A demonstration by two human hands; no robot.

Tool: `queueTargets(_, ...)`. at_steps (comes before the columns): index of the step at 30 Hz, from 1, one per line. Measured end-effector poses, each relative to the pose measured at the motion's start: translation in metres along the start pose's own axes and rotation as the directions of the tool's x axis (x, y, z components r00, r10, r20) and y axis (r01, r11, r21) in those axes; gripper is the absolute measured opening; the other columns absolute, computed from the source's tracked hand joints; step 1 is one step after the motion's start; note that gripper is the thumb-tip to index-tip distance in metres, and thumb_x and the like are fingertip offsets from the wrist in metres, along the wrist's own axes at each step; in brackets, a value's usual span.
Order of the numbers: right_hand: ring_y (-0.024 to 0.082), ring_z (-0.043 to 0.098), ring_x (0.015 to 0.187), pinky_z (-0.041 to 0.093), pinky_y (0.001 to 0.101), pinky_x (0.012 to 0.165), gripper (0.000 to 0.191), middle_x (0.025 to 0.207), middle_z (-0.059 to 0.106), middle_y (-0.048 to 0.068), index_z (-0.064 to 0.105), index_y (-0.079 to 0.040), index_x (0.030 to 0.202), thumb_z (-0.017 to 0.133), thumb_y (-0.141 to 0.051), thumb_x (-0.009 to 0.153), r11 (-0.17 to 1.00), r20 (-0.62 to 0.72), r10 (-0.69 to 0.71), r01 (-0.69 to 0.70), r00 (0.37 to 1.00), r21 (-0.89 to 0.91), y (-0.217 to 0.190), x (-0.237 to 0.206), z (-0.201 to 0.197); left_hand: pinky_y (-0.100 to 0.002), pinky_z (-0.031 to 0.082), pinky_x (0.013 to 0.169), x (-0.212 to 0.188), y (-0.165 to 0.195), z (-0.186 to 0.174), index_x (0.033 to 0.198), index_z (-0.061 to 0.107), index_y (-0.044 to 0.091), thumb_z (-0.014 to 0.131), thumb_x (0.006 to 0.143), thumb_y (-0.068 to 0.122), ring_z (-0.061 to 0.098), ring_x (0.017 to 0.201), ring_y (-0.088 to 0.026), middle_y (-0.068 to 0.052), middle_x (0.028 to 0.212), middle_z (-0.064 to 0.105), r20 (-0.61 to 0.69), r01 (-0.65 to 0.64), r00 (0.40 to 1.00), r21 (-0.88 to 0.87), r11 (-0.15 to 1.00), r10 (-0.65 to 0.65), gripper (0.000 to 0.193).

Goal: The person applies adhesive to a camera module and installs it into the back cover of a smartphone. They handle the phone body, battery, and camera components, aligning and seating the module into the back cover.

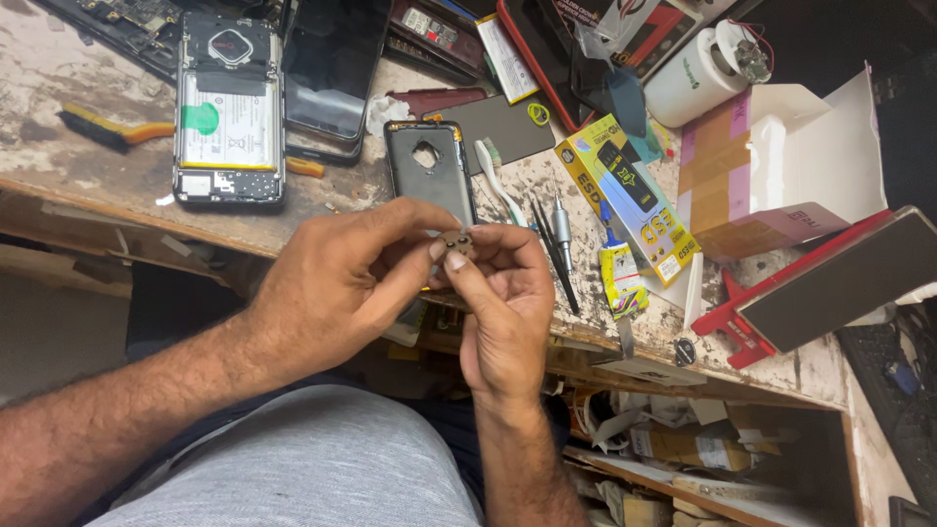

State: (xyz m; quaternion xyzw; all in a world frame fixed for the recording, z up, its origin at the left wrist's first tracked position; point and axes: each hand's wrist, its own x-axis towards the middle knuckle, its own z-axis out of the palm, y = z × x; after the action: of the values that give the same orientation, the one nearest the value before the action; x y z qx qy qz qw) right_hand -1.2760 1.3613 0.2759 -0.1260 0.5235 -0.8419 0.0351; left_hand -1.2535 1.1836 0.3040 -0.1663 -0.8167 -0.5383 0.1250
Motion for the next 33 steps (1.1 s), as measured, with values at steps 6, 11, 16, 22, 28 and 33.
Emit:
queueTargets(6, 0.018, 0.069, 0.095, 0.058, 0.0311, 0.081, 0.017, 0.104, 0.070, 0.012, 0.061, -0.001, 0.112, 0.066, 0.007, 0.098, 0.989, 0.016, 0.086, -0.087, 0.996, 0.119, -0.002, 0.002, 0.002, -0.028, 0.069, 0.072, -0.002, 0.005, -0.005, 0.121, 0.063, 0.007, 0.058, 0.102, 0.012, 0.082, 0.086, -0.017, -0.009, 0.092, 0.080, -0.034, -0.035, 0.999, -0.064, 0.997, 0.033, 0.020)
queueTargets(11, 0.017, 0.067, 0.087, 0.057, 0.0298, 0.077, 0.018, 0.102, 0.069, 0.011, 0.062, -0.001, 0.110, 0.067, 0.008, 0.097, 0.998, -0.016, 0.047, -0.047, 0.999, 0.047, 0.000, 0.001, 0.006, -0.028, 0.066, 0.061, -0.002, 0.007, -0.009, 0.120, 0.062, 0.008, 0.058, 0.098, 0.015, 0.082, 0.075, -0.014, -0.007, 0.082, 0.080, 0.010, 0.123, 0.992, -0.101, 0.987, -0.123, 0.023)
queueTargets(16, 0.012, 0.065, 0.089, 0.057, 0.0262, 0.079, 0.019, 0.102, 0.068, 0.008, 0.064, 0.000, 0.114, 0.068, 0.009, 0.097, 0.987, -0.016, -0.079, 0.076, 0.997, -0.144, -0.002, -0.001, 0.016, -0.028, 0.066, 0.060, -0.001, 0.004, -0.015, 0.119, 0.063, 0.008, 0.060, 0.099, 0.016, 0.080, 0.074, -0.014, -0.007, 0.083, 0.079, -0.013, 0.109, 0.994, -0.042, 0.993, -0.110, 0.021)
queueTargets(22, 0.009, 0.063, 0.088, 0.054, 0.0222, 0.078, 0.017, 0.101, 0.066, 0.006, 0.064, 0.001, 0.111, 0.069, 0.010, 0.098, 0.972, 0.010, -0.073, 0.073, 0.997, -0.224, -0.014, 0.001, 0.016, -0.029, 0.065, 0.067, -0.007, 0.000, -0.015, 0.118, 0.065, 0.007, 0.064, 0.099, 0.015, 0.079, 0.081, -0.018, -0.009, 0.089, 0.078, -0.059, -0.109, 0.992, 0.102, 0.989, 0.115, 0.021)
queueTargets(28, 0.011, 0.065, 0.089, 0.056, 0.0245, 0.081, 0.017, 0.099, 0.067, 0.006, 0.062, -0.001, 0.106, 0.068, 0.011, 0.095, 0.981, 0.009, -0.068, 0.068, 0.998, -0.182, -0.013, 0.001, 0.019, -0.029, 0.064, 0.062, -0.009, -0.004, -0.015, 0.120, 0.065, 0.007, 0.065, 0.099, 0.013, 0.077, 0.076, -0.017, -0.008, 0.086, 0.076, -0.033, -0.135, 0.990, 0.092, 0.986, 0.139, 0.022)
queueTargets(33, 0.013, 0.066, 0.088, 0.057, 0.0267, 0.082, 0.018, 0.099, 0.067, 0.007, 0.062, 0.000, 0.106, 0.068, 0.012, 0.095, 0.987, 0.003, -0.073, 0.073, 0.997, -0.143, -0.008, 0.002, 0.020, -0.029, 0.065, 0.066, -0.010, -0.005, -0.016, 0.122, 0.065, 0.006, 0.064, 0.100, 0.012, 0.078, 0.081, -0.016, -0.008, 0.090, 0.076, -0.039, -0.154, 0.987, 0.072, 0.986, 0.157, 0.023)
